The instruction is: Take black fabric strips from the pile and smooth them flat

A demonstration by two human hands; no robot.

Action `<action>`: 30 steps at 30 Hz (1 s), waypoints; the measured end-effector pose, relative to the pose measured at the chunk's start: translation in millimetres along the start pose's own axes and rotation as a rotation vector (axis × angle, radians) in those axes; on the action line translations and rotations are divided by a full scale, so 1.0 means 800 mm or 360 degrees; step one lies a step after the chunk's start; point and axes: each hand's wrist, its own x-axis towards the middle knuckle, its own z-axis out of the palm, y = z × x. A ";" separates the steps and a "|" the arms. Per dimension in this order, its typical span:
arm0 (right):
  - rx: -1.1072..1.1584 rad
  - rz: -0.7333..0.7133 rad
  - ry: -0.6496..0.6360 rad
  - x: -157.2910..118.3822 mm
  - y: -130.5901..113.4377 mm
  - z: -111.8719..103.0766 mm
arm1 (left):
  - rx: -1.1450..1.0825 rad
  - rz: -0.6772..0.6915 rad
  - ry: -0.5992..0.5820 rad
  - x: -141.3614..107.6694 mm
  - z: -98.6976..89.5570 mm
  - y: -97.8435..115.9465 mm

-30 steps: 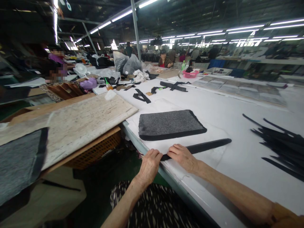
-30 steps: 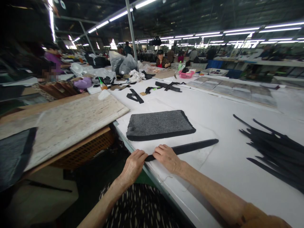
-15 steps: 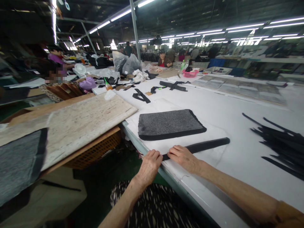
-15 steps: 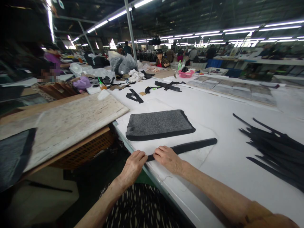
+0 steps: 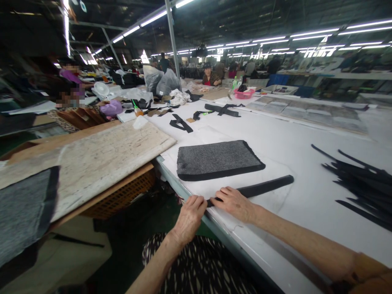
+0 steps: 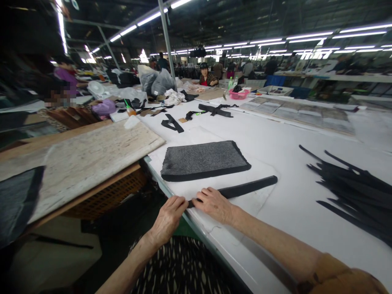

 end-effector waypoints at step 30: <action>-0.0017 -0.0068 0.0069 0.012 -0.018 0.003 | -0.1556 -0.1387 0.0341 -0.007 0.005 0.008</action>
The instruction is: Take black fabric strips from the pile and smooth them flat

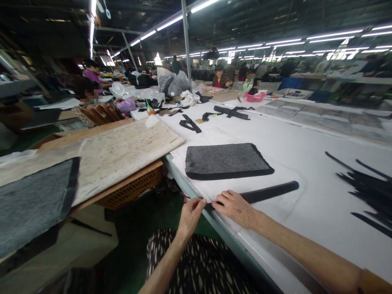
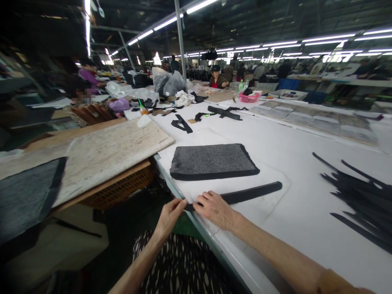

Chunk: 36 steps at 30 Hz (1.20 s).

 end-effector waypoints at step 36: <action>0.0183 0.0046 0.0223 -0.055 0.027 -0.006 | -0.0426 -0.0576 0.0124 0.002 -0.040 -0.108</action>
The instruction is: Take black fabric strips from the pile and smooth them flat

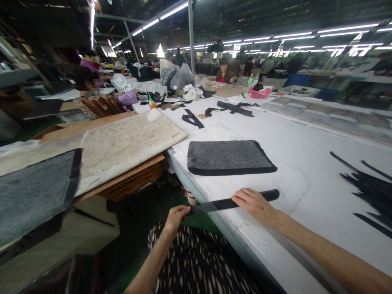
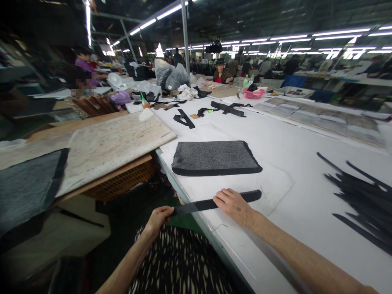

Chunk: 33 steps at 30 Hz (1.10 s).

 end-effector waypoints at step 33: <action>-0.0228 -0.0275 -0.0119 0.043 -0.026 0.018 | -0.0047 0.0282 -0.0564 -0.038 0.067 0.061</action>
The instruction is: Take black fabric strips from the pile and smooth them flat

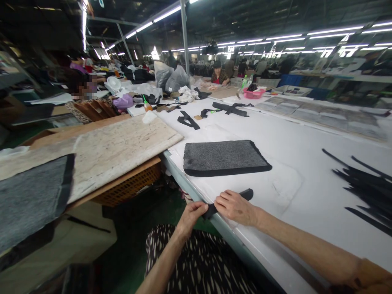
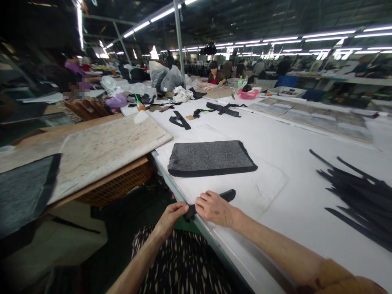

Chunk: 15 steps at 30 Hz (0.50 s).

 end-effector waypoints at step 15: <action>0.0204 0.0231 0.0136 -0.064 0.031 -0.009 | -0.0100 -0.0142 -0.0015 0.006 -0.001 -0.007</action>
